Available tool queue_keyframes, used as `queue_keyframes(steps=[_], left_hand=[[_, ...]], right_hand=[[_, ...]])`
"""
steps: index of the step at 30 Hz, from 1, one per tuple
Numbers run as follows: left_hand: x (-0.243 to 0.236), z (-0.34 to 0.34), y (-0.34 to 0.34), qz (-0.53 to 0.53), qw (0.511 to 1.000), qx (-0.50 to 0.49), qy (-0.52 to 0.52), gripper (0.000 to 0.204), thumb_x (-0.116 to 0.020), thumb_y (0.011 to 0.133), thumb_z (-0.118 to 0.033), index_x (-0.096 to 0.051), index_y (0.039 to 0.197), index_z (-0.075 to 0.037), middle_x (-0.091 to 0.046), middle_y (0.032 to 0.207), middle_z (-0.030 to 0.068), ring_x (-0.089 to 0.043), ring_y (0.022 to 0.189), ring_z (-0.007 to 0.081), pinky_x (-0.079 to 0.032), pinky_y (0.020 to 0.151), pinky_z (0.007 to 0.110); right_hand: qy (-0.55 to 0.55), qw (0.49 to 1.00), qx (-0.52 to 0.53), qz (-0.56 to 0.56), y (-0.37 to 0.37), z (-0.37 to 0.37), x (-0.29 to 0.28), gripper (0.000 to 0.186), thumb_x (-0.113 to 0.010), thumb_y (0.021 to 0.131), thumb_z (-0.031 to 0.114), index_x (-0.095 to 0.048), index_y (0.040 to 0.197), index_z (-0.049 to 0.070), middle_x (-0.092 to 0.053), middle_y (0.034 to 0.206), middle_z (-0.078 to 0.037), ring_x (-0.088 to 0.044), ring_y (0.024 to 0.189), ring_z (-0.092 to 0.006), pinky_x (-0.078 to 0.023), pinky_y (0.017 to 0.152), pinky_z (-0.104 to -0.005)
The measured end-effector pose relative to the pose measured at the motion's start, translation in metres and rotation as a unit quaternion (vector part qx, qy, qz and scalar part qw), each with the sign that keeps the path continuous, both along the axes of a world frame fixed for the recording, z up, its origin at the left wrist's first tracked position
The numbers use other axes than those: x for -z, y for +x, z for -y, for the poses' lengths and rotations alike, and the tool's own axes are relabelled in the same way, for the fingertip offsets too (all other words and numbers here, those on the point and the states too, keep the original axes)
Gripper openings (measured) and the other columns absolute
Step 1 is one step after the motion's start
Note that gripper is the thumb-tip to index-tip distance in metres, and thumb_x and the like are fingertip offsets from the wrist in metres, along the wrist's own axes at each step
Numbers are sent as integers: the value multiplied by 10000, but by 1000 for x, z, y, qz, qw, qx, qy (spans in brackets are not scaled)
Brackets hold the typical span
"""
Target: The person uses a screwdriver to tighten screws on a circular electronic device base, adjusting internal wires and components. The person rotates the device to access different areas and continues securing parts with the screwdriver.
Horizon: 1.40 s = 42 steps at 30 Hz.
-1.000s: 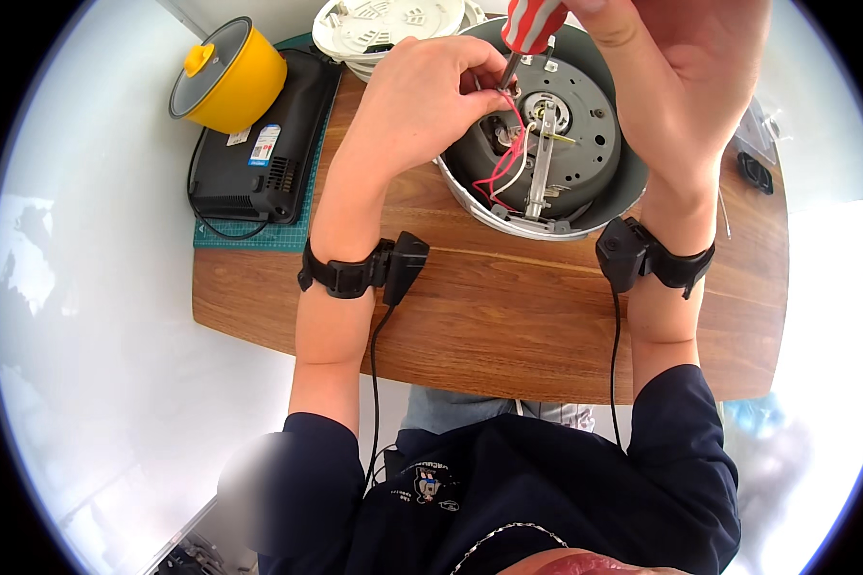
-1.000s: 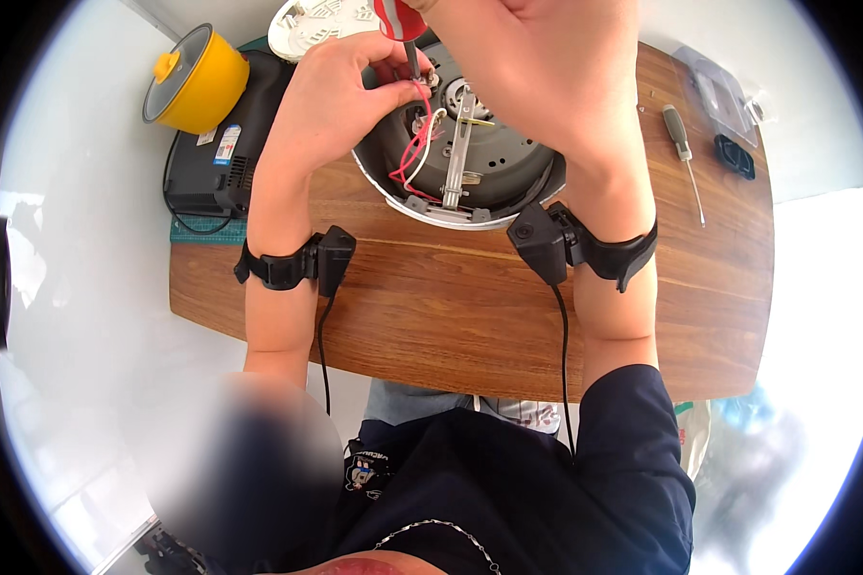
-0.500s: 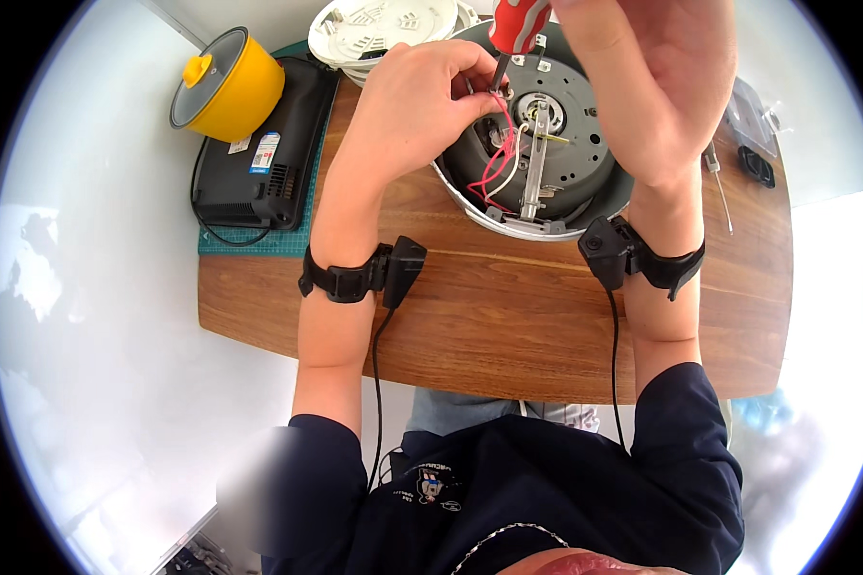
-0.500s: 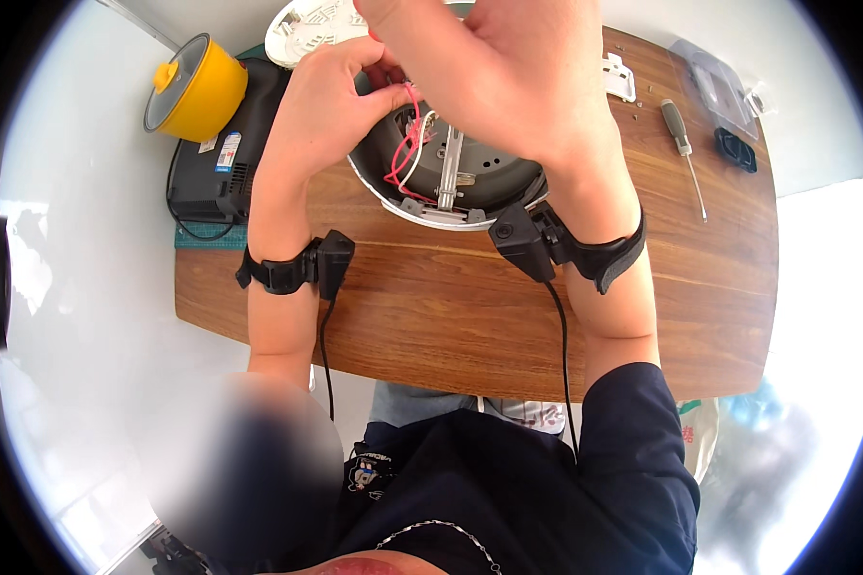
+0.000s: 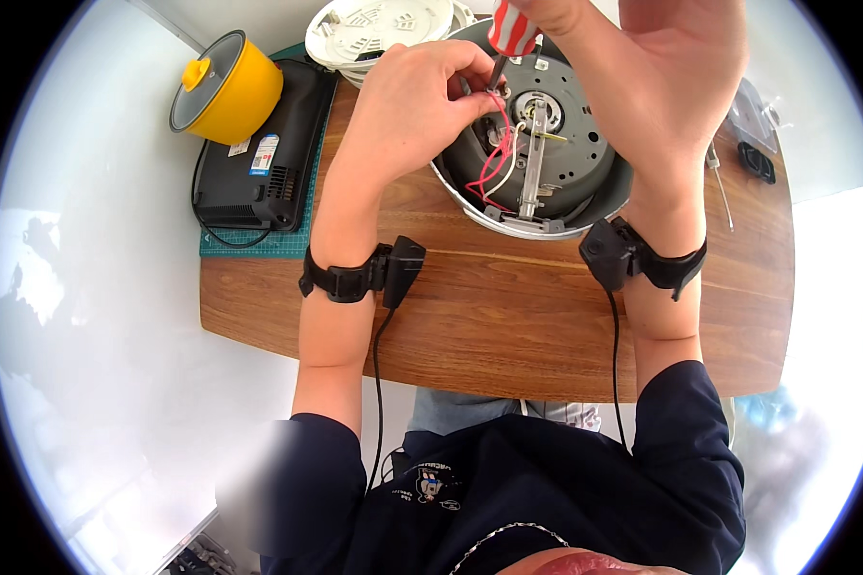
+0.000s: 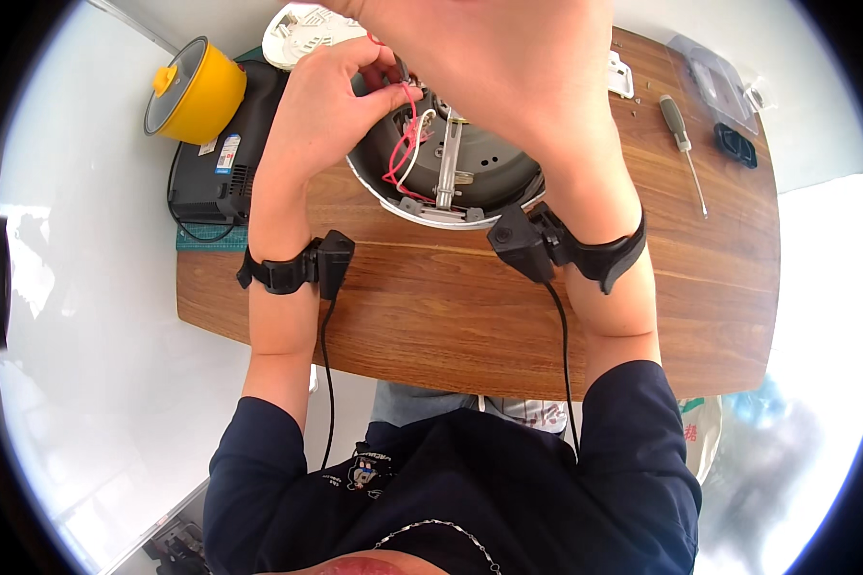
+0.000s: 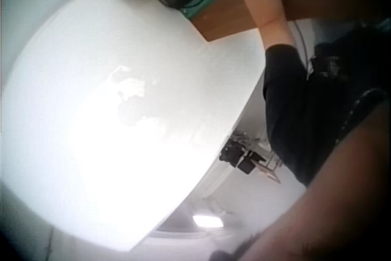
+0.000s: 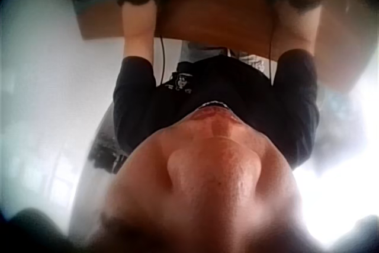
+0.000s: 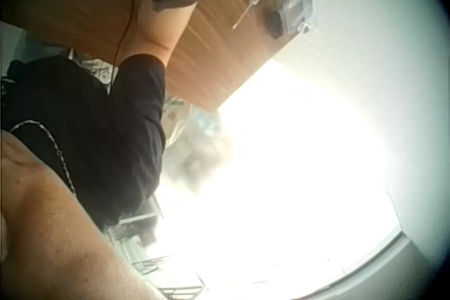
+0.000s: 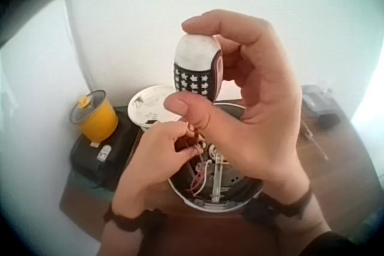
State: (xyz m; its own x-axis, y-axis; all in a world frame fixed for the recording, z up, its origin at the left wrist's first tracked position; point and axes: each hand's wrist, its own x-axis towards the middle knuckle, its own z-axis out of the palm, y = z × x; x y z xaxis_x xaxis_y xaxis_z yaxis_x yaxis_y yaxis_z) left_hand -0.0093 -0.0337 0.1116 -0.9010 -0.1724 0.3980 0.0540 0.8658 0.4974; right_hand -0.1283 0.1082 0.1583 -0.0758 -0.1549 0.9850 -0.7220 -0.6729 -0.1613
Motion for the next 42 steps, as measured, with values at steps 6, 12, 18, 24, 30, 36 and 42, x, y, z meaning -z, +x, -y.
queue_keyframes(steps=[6,12,18,24,30,36,42], left_hand=[[4,3,0,-16,1000,6,-14,170,-797,813,-173,-729,919,-59,-728,770,65,-670,690,210,-507,659,333],[4,1,-1,-25,999,13,-18,165,-800,814,-170,-701,899,-69,-717,775,48,-651,670,205,-496,662,335],[7,3,-2,-28,999,21,-17,158,-797,816,-161,-690,888,-69,-704,764,45,-645,663,199,-494,647,333],[6,1,-4,-25,999,28,-10,160,-797,816,-158,-682,879,-65,-696,755,50,-646,657,201,-493,632,329],[9,4,-2,-43,999,28,-15,166,-797,817,-165,-673,867,-65,-685,739,50,-632,643,205,-483,623,333],[7,1,-3,-26,999,17,-11,179,-804,814,-170,-680,867,-53,-665,719,44,-600,632,185,-461,636,333],[8,3,-2,-40,999,22,-20,170,-805,810,-178,-673,847,-77,-658,691,44,-613,613,199,-465,636,336]], right_hand=[[-7,997,54,-46,7,1,-9,542,-712,955,76,-470,1422,-59,-633,1142,-94,-601,957,-100,-507,824,-248],[22,998,-59,-20,0,-9,-6,494,-628,994,66,-451,1431,-79,-624,1150,-97,-582,967,-111,-481,848,-244],[18,998,55,30,16,-3,-8,509,-703,975,122,-492,1401,-61,-634,1161,-74,-591,952,-103,-488,858,-265],[-39,999,-14,9,-2,5,-1,544,-799,907,115,-544,1363,-38,-642,1166,-51,-612,937,-92,-495,835,-247],[56,991,125,0,10,-16,-10,480,-744,912,1,-562,1354,-45,-643,1176,-53,-620,965,-94,-514,851,-247],[-2,996,-74,57,15,-13,-10,512,-742,917,-4,-556,1394,-27,-644,1261,-77,-629,998,-112,-534,903,-271],[71,993,63,74,17,-16,-10,551,-698,900,-89,-533,1424,-47,-622,1345,-93,-621,995,-103,-540,891,-262]])
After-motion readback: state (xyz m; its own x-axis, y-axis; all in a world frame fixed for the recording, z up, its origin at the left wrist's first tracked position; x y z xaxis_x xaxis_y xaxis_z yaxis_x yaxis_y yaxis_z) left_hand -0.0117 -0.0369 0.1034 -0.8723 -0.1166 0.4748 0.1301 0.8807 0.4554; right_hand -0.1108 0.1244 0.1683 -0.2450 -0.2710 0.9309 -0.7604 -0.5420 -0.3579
